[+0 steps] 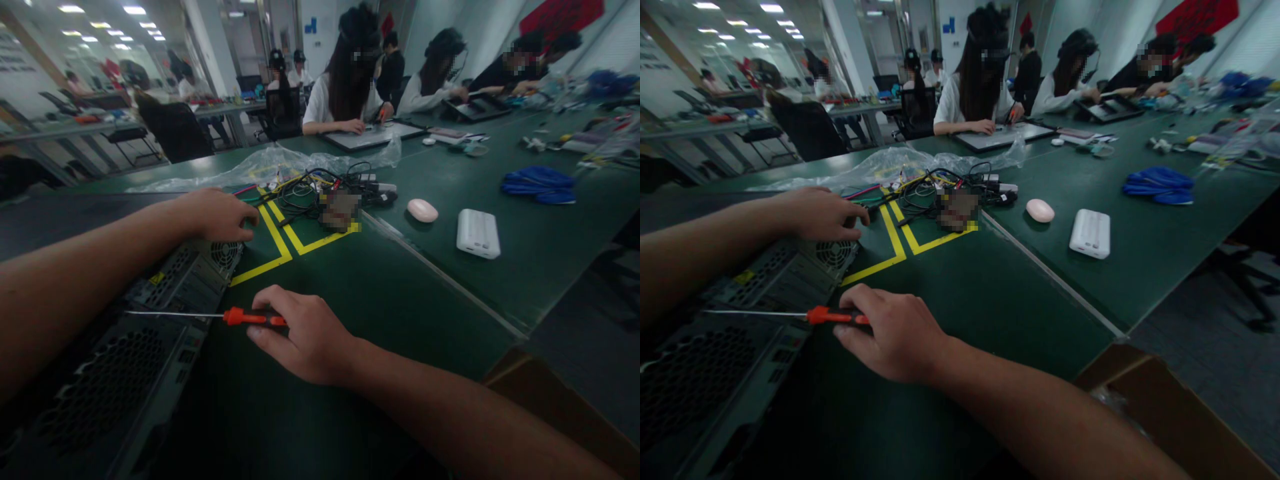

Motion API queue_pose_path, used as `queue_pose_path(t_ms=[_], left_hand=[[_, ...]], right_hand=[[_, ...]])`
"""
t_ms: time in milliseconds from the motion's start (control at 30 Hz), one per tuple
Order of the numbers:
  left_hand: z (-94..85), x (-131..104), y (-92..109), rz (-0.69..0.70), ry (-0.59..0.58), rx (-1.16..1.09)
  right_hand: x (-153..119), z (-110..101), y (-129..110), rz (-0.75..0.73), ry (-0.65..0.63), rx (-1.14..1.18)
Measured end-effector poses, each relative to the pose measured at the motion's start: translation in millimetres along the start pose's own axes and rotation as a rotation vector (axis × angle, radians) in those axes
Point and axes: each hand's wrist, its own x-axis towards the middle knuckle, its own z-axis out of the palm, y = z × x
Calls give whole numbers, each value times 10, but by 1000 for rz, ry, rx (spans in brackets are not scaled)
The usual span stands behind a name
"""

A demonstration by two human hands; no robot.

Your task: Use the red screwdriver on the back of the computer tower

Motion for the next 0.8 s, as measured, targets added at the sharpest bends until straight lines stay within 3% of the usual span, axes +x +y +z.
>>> queue_pose_path(t_ms=[800], left_hand=[[14, 12, -7, -12, 3, -17]], right_hand=[[-10, 1, 19, -40, 23, -30]])
